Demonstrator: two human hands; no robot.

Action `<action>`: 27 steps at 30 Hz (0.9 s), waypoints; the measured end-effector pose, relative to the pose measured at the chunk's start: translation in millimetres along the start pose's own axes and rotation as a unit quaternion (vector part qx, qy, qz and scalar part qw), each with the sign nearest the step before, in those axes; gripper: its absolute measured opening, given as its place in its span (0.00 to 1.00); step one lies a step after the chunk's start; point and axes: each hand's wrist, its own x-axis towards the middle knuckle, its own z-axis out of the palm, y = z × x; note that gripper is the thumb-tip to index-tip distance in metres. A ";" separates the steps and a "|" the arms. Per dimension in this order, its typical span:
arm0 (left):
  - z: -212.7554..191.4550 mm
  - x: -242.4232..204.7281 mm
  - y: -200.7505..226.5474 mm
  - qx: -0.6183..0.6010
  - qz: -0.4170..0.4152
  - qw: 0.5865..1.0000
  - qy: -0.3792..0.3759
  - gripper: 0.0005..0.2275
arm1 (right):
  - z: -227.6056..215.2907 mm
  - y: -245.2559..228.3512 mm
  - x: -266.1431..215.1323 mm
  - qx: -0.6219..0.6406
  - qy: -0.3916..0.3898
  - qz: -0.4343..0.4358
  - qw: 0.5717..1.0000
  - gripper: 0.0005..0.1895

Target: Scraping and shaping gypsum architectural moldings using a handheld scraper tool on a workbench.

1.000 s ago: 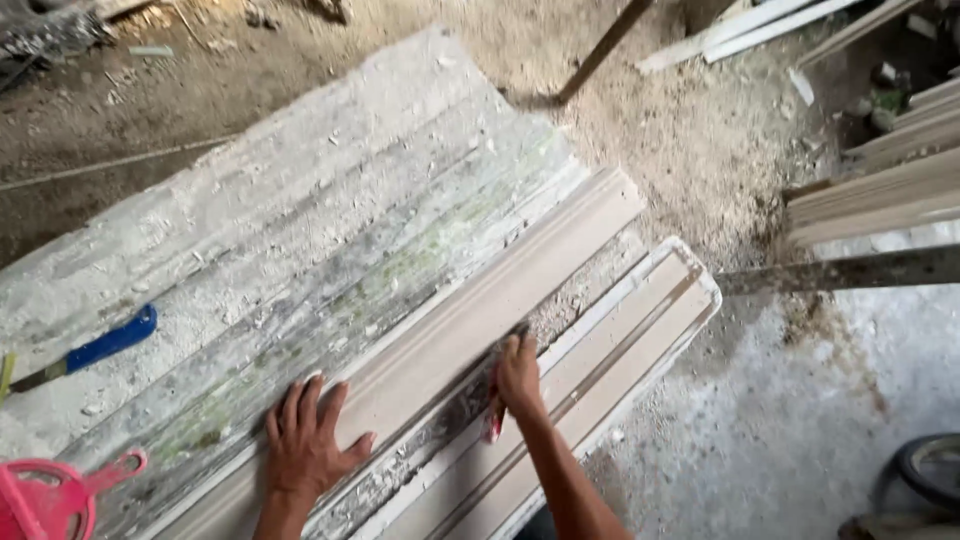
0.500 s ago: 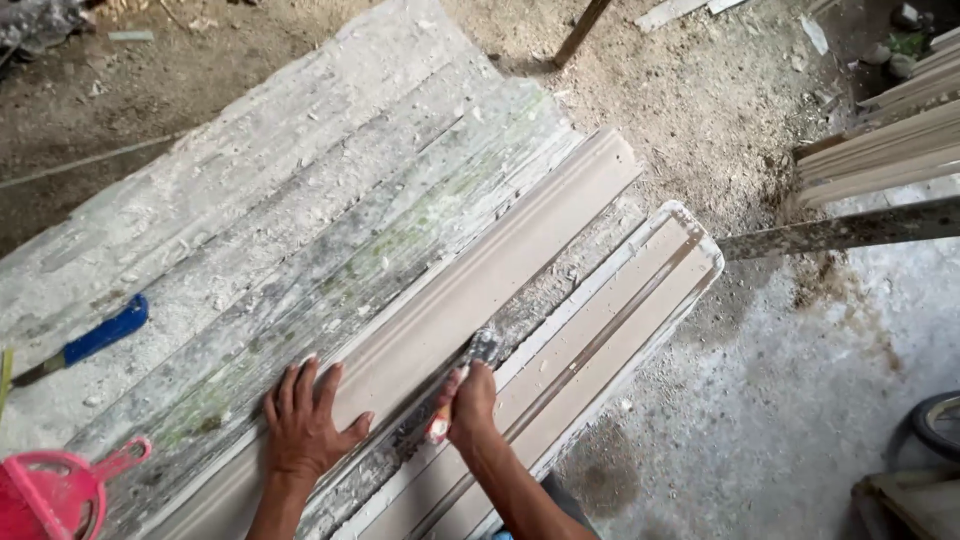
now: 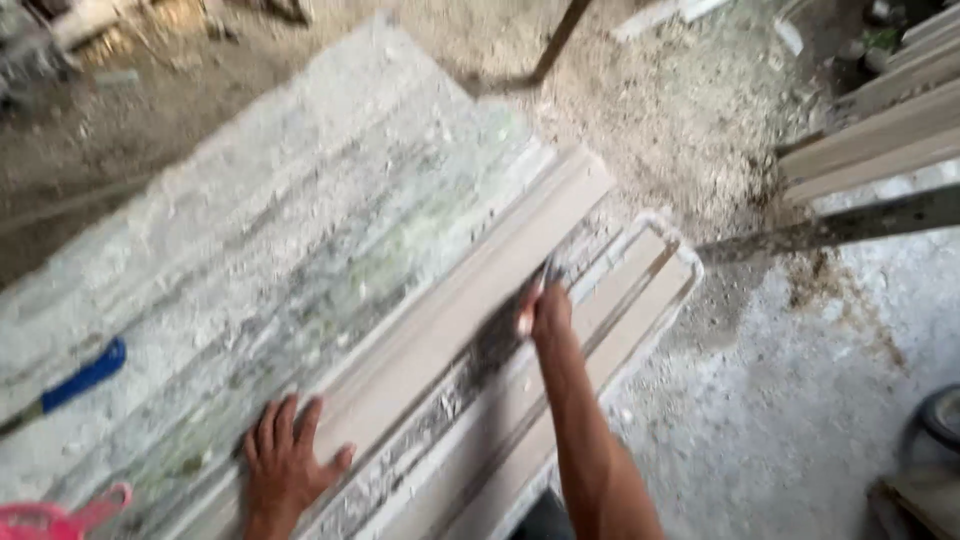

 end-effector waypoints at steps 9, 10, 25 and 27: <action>-10.0 5.4 8.4 -0.007 -0.011 1.000 0.023 0.38 | -13.6 -33.6 15.5 -0.129 0.073 0.016 0.989 0.20; -7.6 2.8 5.2 -0.012 -0.002 1.000 0.027 0.38 | -9.6 -33.9 12.3 -0.108 0.080 0.016 0.991 0.19; -5.6 7.8 5.1 -0.042 0.003 0.997 0.066 0.38 | 29.2 -23.0 -69.3 -0.003 0.111 0.038 0.993 0.18; -4.2 7.4 6.8 -0.033 0.001 0.998 0.054 0.38 | 15.0 12.9 -84.3 0.002 0.108 0.069 0.992 0.16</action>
